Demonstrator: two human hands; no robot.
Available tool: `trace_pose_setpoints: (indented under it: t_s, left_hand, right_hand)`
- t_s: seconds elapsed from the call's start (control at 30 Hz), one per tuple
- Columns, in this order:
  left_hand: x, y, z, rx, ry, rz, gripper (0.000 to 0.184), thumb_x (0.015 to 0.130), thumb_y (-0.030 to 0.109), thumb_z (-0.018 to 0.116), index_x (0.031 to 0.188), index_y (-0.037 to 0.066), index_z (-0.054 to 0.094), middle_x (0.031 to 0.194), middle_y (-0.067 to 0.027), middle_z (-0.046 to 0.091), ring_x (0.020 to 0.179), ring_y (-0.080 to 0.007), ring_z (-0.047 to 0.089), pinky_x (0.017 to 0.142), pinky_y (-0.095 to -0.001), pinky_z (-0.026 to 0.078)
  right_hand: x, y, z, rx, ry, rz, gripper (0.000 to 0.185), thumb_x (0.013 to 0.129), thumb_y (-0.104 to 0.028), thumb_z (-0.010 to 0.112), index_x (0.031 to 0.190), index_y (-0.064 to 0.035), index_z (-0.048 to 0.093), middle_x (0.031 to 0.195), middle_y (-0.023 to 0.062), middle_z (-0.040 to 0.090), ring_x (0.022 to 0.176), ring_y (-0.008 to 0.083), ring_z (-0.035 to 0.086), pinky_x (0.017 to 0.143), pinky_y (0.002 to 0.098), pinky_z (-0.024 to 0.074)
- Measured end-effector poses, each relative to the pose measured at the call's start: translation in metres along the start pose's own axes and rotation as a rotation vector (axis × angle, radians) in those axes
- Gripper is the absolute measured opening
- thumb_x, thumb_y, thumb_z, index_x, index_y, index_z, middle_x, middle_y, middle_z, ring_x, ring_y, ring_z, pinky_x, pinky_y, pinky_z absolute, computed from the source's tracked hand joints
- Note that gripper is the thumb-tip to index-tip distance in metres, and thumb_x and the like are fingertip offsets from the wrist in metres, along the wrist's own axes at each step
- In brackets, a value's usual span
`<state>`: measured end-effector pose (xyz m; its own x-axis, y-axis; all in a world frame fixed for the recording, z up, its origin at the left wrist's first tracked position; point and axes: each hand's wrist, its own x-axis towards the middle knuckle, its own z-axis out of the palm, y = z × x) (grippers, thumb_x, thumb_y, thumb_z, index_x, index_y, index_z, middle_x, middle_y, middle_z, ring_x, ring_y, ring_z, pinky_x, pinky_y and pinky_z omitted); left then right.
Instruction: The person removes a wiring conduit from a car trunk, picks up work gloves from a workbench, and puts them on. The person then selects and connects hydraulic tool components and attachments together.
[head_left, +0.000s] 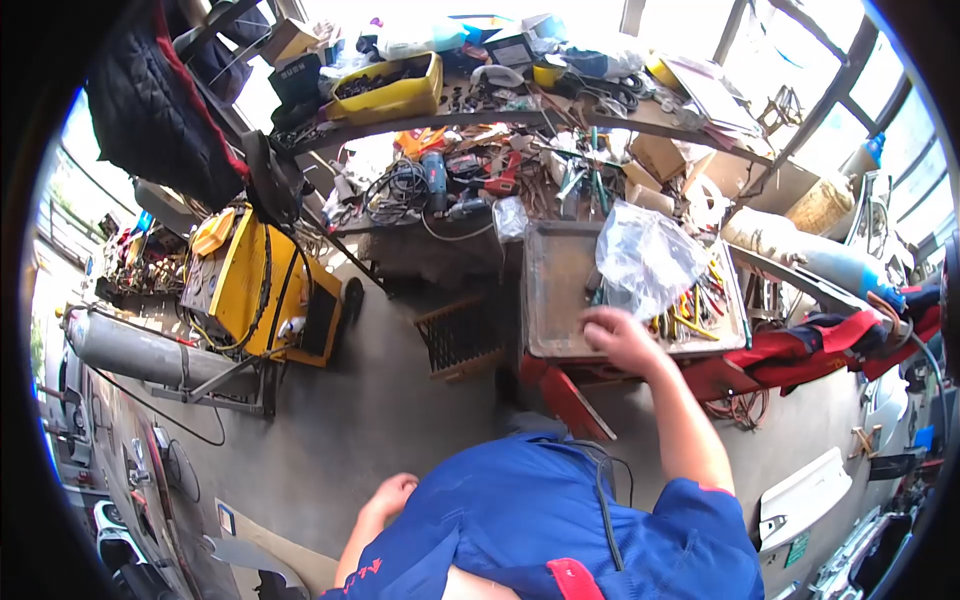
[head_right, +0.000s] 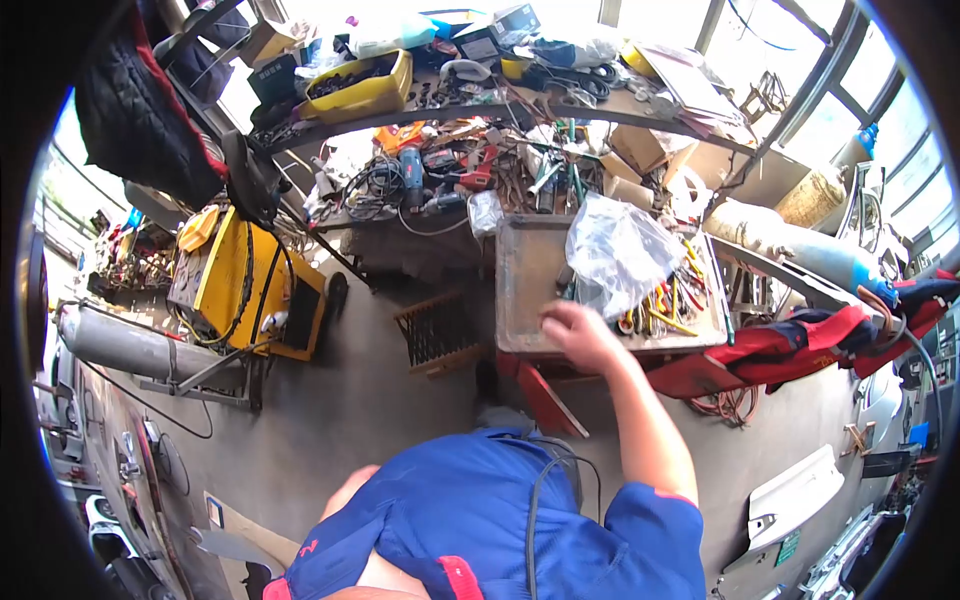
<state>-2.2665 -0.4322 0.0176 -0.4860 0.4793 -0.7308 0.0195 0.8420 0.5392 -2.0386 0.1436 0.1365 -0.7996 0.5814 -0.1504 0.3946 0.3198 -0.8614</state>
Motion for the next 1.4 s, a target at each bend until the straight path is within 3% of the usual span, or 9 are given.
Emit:
trace_pose_setpoints:
  t_s: [0.13,0.23,0.3,0.43,0.63,0.9,1.23,1.3,1.4]
  left_hand:
    - [-0.048,0.052,-0.017,-0.210,0.184,-0.370,0.048,0.105,0.037,0.072,0.130,-0.003,0.075,0.116,-0.0179,0.081,0.111,-0.0248,0.075,0.098,-0.0385,0.058]
    - [-0.006,-0.103,-0.016,-0.140,0.304,-0.391,0.047,0.103,0.037,0.071,0.126,-0.004,0.076,0.106,-0.0173,0.082,0.106,-0.0238,0.075,0.093,-0.0382,0.059]
    - [-0.021,-0.087,-0.033,-0.205,0.294,-0.487,0.047,0.102,0.036,0.069,0.125,-0.004,0.076,0.102,-0.0181,0.082,0.103,-0.0231,0.076,0.091,-0.0374,0.059]
    - [0.012,-0.083,-0.063,-0.132,0.226,-0.432,0.045,0.104,0.034,0.066,0.126,-0.004,0.076,0.106,-0.0186,0.082,0.098,-0.0237,0.078,0.090,-0.0361,0.060]
    - [0.094,0.037,-0.134,0.010,0.152,-0.174,0.036,0.110,0.021,0.056,0.130,-0.003,0.073,0.111,-0.0154,0.081,0.096,-0.0220,0.077,0.092,-0.0362,0.062]
    - [0.140,0.089,-0.173,-0.212,0.218,-0.195,0.035,0.110,0.016,0.053,0.135,-0.003,0.071,0.113,-0.0151,0.081,0.096,-0.0209,0.077,0.092,-0.0359,0.062]
    - [0.113,0.060,-0.183,0.082,0.084,-0.215,0.035,0.108,0.017,0.056,0.134,-0.002,0.071,0.114,-0.0168,0.082,0.100,-0.0245,0.079,0.092,-0.0380,0.063]
    - [0.115,0.047,-0.185,0.011,0.093,-0.244,0.035,0.109,0.016,0.056,0.133,-0.003,0.071,0.112,-0.0158,0.081,0.096,-0.0226,0.078,0.088,-0.0372,0.063]
    - [0.117,0.051,-0.186,-0.057,0.098,-0.260,0.034,0.109,0.016,0.056,0.132,-0.003,0.071,0.109,-0.0142,0.080,0.091,-0.0202,0.077,0.083,-0.0359,0.063]
  right_hand:
    - [0.159,-0.055,-0.084,-0.002,0.258,-0.147,0.034,0.100,-0.019,0.073,0.127,0.0002,0.077,0.115,0.0202,0.081,0.104,0.0279,0.079,0.094,0.0391,0.0605]
    - [0.288,-0.066,-0.143,-0.162,0.734,-0.437,0.031,0.099,-0.015,0.072,0.126,-0.0038,0.079,0.107,0.0102,0.080,0.089,0.0165,0.072,0.087,0.0335,0.0593]
    - [0.335,-0.097,-0.172,-0.240,0.873,-0.358,0.034,0.096,-0.014,0.071,0.128,-0.0046,0.079,0.125,0.0196,0.078,0.108,0.0291,0.077,0.098,0.0395,0.0599]
    - [0.403,-0.137,-0.203,-0.569,0.973,-0.467,0.046,0.093,-0.016,0.073,0.139,-0.0113,0.075,0.143,0.0160,0.071,0.128,0.0366,0.067,0.118,0.0446,0.0495]
    - [0.444,-0.141,-0.238,-1.009,0.796,0.093,0.070,0.101,-0.031,0.075,0.166,-0.0354,0.051,0.172,0.0064,0.046,0.155,0.0360,0.043,0.126,0.0551,0.0434]
    - [0.444,-0.158,-0.255,-1.045,0.692,0.309,0.096,0.090,-0.057,0.086,0.170,-0.0243,0.044,0.174,0.0180,0.039,0.162,0.0392,0.034,0.126,0.0514,0.0432]
    - [0.482,-0.109,-0.308,-0.481,1.158,0.113,0.066,0.082,-0.032,0.080,0.141,-0.0035,0.072,0.136,0.0215,0.075,0.133,0.0363,0.069,0.119,0.0395,0.0505]
    - [0.480,-0.098,-0.334,-0.001,1.220,0.047,0.062,0.081,-0.030,0.078,0.136,-0.0017,0.073,0.131,0.0194,0.078,0.122,0.0333,0.074,0.115,0.0366,0.0513]
    - [0.451,-0.115,-0.347,0.691,1.218,-0.135,0.035,0.087,-0.012,0.076,0.119,-0.0025,0.067,0.114,0.0160,0.075,0.097,0.0321,0.075,0.074,0.0482,0.0656]
